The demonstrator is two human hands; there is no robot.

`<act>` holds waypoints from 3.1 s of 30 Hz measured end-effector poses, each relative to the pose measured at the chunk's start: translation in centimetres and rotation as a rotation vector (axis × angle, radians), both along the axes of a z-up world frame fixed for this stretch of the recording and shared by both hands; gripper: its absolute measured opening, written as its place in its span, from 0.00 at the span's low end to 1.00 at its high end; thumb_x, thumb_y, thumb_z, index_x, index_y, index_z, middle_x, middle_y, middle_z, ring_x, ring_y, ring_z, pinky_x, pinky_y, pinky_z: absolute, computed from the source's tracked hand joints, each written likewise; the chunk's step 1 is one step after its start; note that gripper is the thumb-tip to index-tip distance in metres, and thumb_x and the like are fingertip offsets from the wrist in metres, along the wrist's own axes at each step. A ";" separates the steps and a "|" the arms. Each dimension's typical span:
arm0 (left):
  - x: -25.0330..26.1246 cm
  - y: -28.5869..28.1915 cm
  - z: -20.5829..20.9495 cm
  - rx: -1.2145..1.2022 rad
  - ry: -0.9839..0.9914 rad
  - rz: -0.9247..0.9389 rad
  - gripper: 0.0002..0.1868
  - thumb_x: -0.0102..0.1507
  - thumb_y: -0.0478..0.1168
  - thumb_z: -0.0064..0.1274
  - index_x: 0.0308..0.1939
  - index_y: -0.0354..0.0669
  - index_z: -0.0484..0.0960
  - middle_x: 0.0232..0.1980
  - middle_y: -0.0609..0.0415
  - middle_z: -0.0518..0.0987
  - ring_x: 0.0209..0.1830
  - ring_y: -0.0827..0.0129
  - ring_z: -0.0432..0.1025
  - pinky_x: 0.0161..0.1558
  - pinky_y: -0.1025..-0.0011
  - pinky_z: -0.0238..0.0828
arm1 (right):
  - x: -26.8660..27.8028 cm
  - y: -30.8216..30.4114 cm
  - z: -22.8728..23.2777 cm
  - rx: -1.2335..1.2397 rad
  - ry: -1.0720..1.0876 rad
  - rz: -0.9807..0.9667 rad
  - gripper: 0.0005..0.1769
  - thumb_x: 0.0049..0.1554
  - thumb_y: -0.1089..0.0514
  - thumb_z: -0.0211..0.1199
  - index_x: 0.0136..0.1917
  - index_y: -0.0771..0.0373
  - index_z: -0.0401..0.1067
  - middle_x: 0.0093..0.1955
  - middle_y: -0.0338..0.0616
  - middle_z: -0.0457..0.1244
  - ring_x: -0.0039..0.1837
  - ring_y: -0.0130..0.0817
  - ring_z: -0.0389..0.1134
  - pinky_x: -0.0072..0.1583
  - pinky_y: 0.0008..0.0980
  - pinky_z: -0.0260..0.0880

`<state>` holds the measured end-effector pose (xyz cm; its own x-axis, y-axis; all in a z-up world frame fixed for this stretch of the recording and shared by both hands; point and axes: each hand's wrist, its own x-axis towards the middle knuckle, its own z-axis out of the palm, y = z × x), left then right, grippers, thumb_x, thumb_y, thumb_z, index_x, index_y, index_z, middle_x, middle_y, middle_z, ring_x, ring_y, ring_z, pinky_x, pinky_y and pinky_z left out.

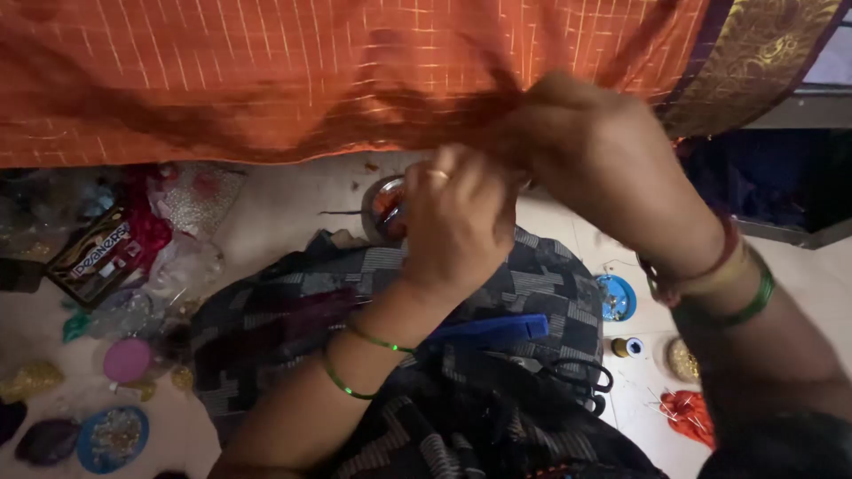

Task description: Manually attaching and trimming red decorative tassels to the edge of an orange saree.

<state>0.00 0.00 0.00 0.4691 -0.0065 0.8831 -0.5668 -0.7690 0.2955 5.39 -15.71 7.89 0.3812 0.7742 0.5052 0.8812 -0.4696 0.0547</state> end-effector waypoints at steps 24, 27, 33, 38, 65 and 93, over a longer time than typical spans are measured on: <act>2.5 -1.0 -5.6 -0.712 0.547 -0.362 0.12 0.71 0.46 0.52 0.42 0.42 0.83 0.41 0.59 0.83 0.39 0.72 0.77 0.41 0.74 0.71 | -0.8 -3.3 -8.7 0.868 1.103 -0.202 0.06 0.63 0.63 0.63 0.45 0.68 0.77 0.38 0.38 0.66 0.38 0.21 0.62 0.42 0.23 0.61; 2.9 -0.4 -5.0 -0.499 0.574 -0.443 0.13 0.68 0.46 0.59 0.35 0.42 0.88 0.43 0.57 0.81 0.44 0.70 0.79 0.45 0.73 0.77 | -1.0 -3.0 -8.6 0.881 1.088 -0.196 0.06 0.63 0.64 0.64 0.44 0.68 0.75 0.37 0.37 0.66 0.38 0.21 0.63 0.41 0.22 0.61; 3.3 0.2 -4.7 -0.185 0.212 -0.206 0.09 0.60 0.44 0.66 0.33 0.43 0.89 0.39 0.56 0.85 0.44 0.64 0.77 0.50 0.63 0.73 | -0.5 -3.6 -9.3 0.849 1.040 -0.184 0.05 0.63 0.63 0.66 0.44 0.66 0.76 0.36 0.35 0.65 0.37 0.20 0.63 0.40 0.21 0.62; 3.2 0.6 -4.3 -0.354 0.356 -0.301 0.09 0.64 0.45 0.62 0.37 0.43 0.87 0.40 0.54 0.85 0.40 0.69 0.80 0.43 0.72 0.74 | -0.8 -4.3 -9.4 0.816 0.988 -0.140 0.05 0.64 0.64 0.67 0.46 0.66 0.77 0.38 0.35 0.67 0.39 0.20 0.65 0.41 0.22 0.64; 4.3 -0.2 -6.2 -0.634 0.532 -0.547 0.05 0.67 0.40 0.59 0.42 0.44 0.81 0.41 0.61 0.83 0.42 0.76 0.79 0.44 0.73 0.78 | -0.1 -4.4 -9.5 0.759 0.843 -0.056 0.03 0.68 0.65 0.66 0.53 0.69 0.77 0.45 0.41 0.69 0.43 0.21 0.68 0.45 0.20 0.68; 3.9 -2.2 -7.2 -0.998 0.691 -0.914 0.03 0.70 0.34 0.58 0.47 0.39 0.82 0.37 0.58 0.80 0.35 0.76 0.73 0.37 0.73 0.71 | -3.4 -2.4 -7.3 0.598 0.283 -0.013 0.20 0.64 0.77 0.55 0.68 0.71 0.61 0.59 0.44 0.68 0.60 0.36 0.73 0.61 0.26 0.75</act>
